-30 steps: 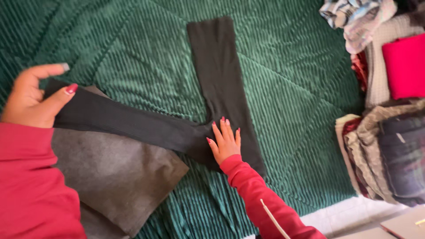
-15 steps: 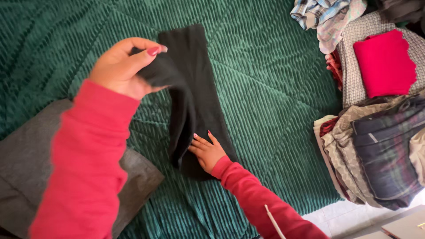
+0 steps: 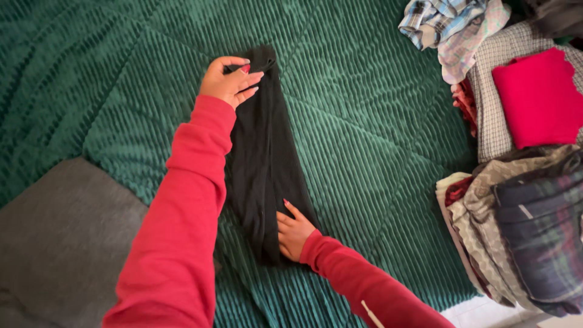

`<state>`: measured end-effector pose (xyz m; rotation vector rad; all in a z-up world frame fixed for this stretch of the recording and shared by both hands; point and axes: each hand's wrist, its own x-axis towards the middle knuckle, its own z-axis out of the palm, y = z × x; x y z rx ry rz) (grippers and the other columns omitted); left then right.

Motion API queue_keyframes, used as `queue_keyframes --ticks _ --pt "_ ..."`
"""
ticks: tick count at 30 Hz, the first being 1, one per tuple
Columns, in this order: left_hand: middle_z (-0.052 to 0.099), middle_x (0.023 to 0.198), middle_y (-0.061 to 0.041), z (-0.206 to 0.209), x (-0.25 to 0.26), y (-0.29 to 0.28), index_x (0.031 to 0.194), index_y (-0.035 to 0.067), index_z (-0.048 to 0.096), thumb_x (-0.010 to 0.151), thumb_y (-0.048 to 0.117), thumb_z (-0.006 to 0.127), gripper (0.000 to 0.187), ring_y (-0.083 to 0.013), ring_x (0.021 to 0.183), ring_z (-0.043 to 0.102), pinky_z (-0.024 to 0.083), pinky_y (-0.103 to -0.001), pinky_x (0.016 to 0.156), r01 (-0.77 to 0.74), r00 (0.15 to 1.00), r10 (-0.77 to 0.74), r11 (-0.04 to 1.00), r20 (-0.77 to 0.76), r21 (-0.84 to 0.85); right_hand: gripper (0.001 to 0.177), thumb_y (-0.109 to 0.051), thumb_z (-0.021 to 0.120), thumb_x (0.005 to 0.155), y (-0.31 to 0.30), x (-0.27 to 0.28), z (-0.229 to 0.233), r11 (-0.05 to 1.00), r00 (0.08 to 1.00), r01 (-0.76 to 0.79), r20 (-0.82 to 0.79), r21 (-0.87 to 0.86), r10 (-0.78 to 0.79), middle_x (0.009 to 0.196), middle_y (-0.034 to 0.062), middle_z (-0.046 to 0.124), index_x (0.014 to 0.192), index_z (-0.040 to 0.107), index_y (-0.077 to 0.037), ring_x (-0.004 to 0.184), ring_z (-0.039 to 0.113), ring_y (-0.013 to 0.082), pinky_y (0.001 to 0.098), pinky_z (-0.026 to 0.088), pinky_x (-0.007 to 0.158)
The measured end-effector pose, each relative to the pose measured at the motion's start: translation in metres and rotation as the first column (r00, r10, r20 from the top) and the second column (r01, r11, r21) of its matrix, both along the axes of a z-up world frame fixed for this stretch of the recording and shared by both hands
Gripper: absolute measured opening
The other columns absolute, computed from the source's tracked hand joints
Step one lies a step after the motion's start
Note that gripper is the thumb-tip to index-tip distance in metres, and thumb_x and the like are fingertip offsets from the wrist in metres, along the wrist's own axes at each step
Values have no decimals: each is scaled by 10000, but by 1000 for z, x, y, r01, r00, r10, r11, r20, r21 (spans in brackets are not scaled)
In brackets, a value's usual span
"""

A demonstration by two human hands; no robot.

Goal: The person folds leggings and sweatpants by hand on a bed and places them on a stack of laundry.

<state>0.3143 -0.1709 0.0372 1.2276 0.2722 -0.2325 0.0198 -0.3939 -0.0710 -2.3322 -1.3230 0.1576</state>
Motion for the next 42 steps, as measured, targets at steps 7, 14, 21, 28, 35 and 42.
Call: queue_keyframes --ticks 7,14,21,28,35,42 --pt "694 1241 -137 -103 46 2 1296 212 435 947 89 611 410 -244 1130 680 595 -394 870 -114 993 112 991 -38 -74 476 -327 626 844 -1 1 -13 999 999 26 -44 41 -24 1398 130 609 1253 655 -85 1405 479 326 638 179 1242" --pt "532 1534 -138 -106 -42 -11 1537 76 474 1040 356 589 582 -295 1427 472 342 -551 1156 -320 816 -482 83 319 944 494 -321 627 813 -2 2 -15 1000 998 8 -67 25 -7 1394 149 612 1238 666 -71 1394 483 327 636 184 1234" --pt "341 1675 -114 -111 -52 -21 1570 36 417 1012 570 547 783 -260 1560 256 112 -629 1233 -250 846 -502 -78 178 965 472 -303 643 762 2 2 -11 999 996 23 -90 -31 -25 1337 151 642 1163 696 -60 1380 498 332 628 196 1235" --pt "347 1656 -134 -38 -117 -10 1562 25 398 1045 490 515 705 -280 1543 267 142 -625 1222 -172 816 -553 40 165 984 302 -316 670 815 4 5 1 965 987 -6 -157 -261 -37 1209 156 661 1000 727 -83 1382 505 342 620 189 1282" --pt "407 1603 -134 -32 -271 -3 1514 44 443 944 388 586 681 -283 1487 354 197 -588 1209 -172 744 -641 91 190 981 347 -255 670 830 -14 4 41 985 992 107 -86 138 -95 1346 164 653 1119 725 -72 1356 540 331 593 268 1213" --pt "493 1609 -20 -46 -291 34 1480 131 526 938 147 606 549 -170 1529 405 294 -443 1290 -250 671 -736 -112 89 962 516 -86 647 819 -108 26 41 970 969 242 55 -8 -241 1451 128 614 1333 656 -130 1427 524 293 532 340 1210"
